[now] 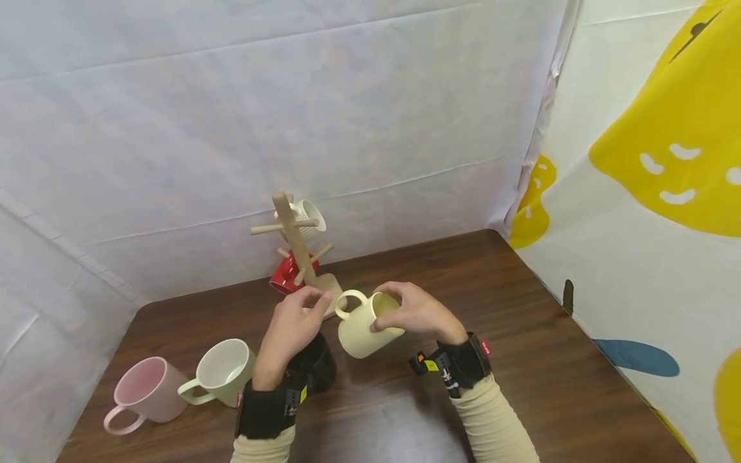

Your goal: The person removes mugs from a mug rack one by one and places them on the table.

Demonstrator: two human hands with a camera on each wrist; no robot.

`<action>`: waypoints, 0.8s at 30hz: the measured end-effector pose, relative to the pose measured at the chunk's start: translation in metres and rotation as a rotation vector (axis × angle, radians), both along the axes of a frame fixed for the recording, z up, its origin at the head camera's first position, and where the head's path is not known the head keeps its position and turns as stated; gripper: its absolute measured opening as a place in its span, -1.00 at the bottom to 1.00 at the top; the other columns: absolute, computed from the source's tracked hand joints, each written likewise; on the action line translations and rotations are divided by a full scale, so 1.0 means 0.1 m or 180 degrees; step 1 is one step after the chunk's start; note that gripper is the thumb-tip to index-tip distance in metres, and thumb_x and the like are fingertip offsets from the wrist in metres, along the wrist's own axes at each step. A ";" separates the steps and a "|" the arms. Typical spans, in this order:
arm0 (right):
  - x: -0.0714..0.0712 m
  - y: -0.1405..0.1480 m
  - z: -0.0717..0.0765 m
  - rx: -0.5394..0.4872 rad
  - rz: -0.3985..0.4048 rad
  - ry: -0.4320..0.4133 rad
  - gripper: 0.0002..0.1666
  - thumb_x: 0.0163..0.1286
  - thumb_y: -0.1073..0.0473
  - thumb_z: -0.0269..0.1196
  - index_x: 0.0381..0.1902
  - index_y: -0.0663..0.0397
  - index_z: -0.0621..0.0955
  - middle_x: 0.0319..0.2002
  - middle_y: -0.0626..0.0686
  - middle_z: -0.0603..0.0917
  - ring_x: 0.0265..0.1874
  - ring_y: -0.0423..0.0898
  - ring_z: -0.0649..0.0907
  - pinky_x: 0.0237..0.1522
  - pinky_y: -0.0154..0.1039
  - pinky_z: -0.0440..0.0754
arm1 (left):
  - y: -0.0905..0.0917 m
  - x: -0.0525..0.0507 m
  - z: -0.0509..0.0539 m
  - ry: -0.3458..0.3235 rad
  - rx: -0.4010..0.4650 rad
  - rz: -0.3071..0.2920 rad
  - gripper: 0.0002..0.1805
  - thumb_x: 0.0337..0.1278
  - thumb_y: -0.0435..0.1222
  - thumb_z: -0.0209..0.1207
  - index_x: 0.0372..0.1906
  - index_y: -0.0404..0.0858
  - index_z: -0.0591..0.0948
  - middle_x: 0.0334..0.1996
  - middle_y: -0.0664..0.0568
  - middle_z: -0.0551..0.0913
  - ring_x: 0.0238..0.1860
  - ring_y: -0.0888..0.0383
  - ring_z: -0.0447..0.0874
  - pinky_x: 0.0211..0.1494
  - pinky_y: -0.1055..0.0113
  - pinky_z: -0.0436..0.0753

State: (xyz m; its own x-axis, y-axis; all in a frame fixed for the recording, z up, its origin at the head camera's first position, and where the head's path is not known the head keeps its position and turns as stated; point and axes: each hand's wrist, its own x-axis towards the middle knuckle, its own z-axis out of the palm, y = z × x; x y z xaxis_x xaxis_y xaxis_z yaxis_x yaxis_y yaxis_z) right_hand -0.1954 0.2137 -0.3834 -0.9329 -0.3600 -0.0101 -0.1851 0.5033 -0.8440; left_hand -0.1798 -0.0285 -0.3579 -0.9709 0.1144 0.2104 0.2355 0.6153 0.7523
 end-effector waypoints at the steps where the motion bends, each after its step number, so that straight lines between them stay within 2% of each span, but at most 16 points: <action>1: 0.00 0.00 0.00 0.0015 0.0005 0.0011 -0.28 -0.03 -0.03 0.54 0.12 -0.05 0.59 -0.11 -0.03 0.68 -0.16 -0.05 0.63 -0.14 -0.14 0.59 | 0.02 -0.01 0.00 -0.0008 0.0017 -0.0007 -0.73 0.33 -0.12 0.16 -0.13 -0.22 0.70 -0.13 -0.09 0.74 -0.02 -0.04 0.68 0.08 0.01 0.59; 11: 0.00 0.04 0.00 0.0115 0.0088 0.0043 -0.22 -0.05 -0.04 0.56 0.16 0.00 0.57 -0.05 -0.02 0.68 -0.16 -0.06 0.63 -0.16 -0.16 0.59 | 0.21 -0.08 -0.02 -0.0156 -0.0048 -0.0212 -0.66 0.38 -0.07 0.12 -0.08 -0.26 0.67 -0.16 -0.08 0.73 -0.09 0.00 0.69 -0.02 0.06 0.63; 17: 0.01 0.05 0.01 0.0115 0.0182 0.0043 -0.22 -0.02 -0.01 0.55 0.18 0.03 0.56 -0.03 -0.01 0.67 -0.16 -0.06 0.62 -0.16 -0.16 0.59 | 0.29 -0.12 -0.08 -0.0175 -0.0107 -0.0369 -0.65 0.40 -0.06 0.10 -0.15 -0.27 0.68 -0.27 -0.06 0.72 -0.25 0.06 0.66 -0.15 0.15 0.62; 24: 0.02 0.05 0.02 0.0143 0.0261 0.0044 -0.22 -0.01 0.02 0.55 0.19 0.06 0.56 0.04 0.01 0.66 -0.13 -0.05 0.60 -0.14 -0.15 0.59 | 0.34 -0.13 -0.14 -0.0330 -0.0227 -0.0412 -0.64 0.41 -0.01 0.06 -0.22 -0.19 0.69 -0.32 0.02 0.70 -0.32 0.12 0.59 -0.23 0.24 0.55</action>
State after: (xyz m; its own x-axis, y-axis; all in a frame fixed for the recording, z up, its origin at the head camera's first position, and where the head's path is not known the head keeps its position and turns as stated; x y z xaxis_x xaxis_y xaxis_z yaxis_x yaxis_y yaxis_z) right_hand -0.1936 0.2184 -0.3815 -0.9005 -0.4345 -0.0152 -0.2387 0.5233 -0.8180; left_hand -0.1929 0.0051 -0.3716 -0.9631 0.2509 0.0969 0.2398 0.6376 0.7321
